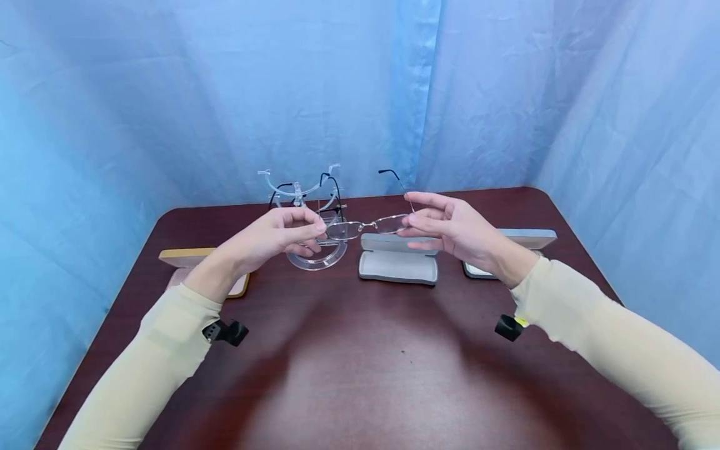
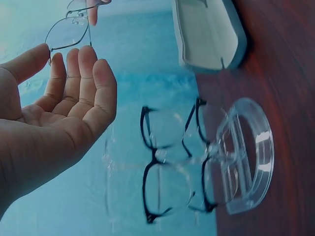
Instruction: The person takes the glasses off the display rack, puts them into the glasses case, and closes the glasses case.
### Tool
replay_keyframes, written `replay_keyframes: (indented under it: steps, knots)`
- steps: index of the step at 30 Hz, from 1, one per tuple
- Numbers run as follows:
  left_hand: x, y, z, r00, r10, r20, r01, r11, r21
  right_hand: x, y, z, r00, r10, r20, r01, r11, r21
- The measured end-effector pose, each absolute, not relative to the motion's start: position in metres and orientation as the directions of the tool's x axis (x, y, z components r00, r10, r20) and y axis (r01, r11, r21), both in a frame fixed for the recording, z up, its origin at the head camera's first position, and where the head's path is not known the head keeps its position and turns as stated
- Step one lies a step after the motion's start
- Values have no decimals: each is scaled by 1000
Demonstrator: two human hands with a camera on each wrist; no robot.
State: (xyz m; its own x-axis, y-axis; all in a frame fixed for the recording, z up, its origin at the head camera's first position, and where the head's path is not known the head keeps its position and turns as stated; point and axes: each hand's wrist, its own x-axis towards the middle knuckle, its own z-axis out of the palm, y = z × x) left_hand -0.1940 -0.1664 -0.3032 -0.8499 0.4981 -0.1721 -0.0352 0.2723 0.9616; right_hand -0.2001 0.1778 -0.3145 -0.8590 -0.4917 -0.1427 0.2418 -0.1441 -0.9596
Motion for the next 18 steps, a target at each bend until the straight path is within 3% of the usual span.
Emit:
replay_keyframes:
  steps: [10, 18]
  knots:
    - [-178, -152, -333, -811, 555, -183, -25, 279, 960, -174, 196, -345, -853, -518, -68, 169, -149, -974]
    - [-173, -154, -343, -803, 562, -199, -15, 315, 949, -172, 196, -362, -851, -519, -83, 178, -136, -975]
